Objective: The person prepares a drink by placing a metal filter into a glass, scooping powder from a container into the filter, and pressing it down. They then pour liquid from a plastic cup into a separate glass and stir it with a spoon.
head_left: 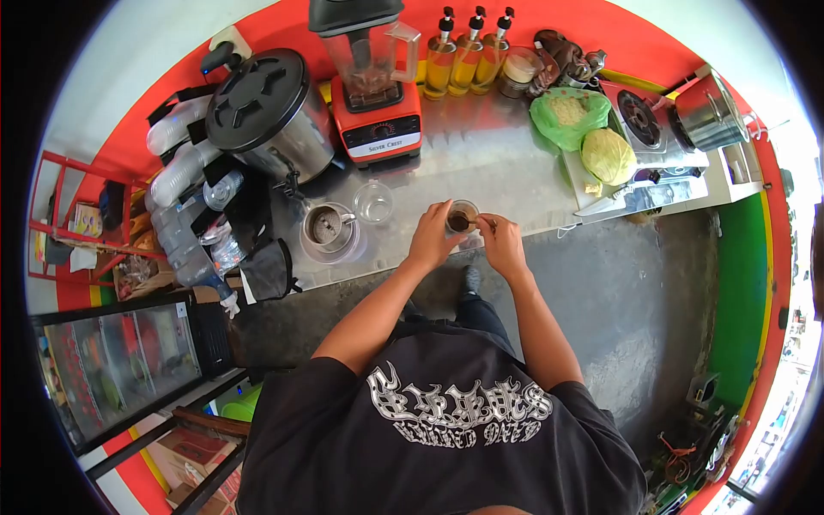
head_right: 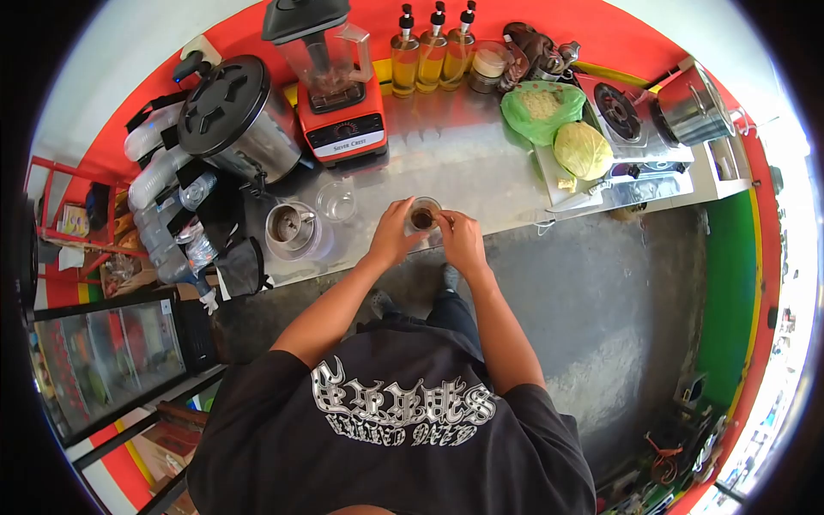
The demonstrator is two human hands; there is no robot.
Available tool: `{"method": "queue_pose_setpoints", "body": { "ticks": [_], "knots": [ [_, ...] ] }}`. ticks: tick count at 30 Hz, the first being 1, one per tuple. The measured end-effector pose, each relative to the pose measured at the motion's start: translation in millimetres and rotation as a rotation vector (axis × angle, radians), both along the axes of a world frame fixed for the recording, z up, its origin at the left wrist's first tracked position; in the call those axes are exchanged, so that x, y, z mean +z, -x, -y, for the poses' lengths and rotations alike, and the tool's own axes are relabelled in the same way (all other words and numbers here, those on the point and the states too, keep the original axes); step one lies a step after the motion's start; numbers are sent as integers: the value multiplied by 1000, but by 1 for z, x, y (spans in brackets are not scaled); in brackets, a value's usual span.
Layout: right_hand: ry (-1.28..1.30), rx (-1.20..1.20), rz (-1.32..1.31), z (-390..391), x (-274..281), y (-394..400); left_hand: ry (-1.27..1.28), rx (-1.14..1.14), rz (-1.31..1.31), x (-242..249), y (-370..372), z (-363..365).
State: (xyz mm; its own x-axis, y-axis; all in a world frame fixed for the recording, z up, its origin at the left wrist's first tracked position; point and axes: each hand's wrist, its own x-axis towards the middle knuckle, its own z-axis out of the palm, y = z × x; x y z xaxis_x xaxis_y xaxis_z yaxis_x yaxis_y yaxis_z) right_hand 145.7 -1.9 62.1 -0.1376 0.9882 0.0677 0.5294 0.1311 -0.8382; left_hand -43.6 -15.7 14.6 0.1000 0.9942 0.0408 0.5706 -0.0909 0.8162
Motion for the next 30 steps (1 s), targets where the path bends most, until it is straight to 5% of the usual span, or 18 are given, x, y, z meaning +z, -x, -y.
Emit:
{"method": "queue_pose_setpoints", "body": {
  "ticks": [30],
  "knots": [
    [-130, 604, 112, -55, -5, -38, 247, 211, -204, 43, -30, 2]
  ]
}}
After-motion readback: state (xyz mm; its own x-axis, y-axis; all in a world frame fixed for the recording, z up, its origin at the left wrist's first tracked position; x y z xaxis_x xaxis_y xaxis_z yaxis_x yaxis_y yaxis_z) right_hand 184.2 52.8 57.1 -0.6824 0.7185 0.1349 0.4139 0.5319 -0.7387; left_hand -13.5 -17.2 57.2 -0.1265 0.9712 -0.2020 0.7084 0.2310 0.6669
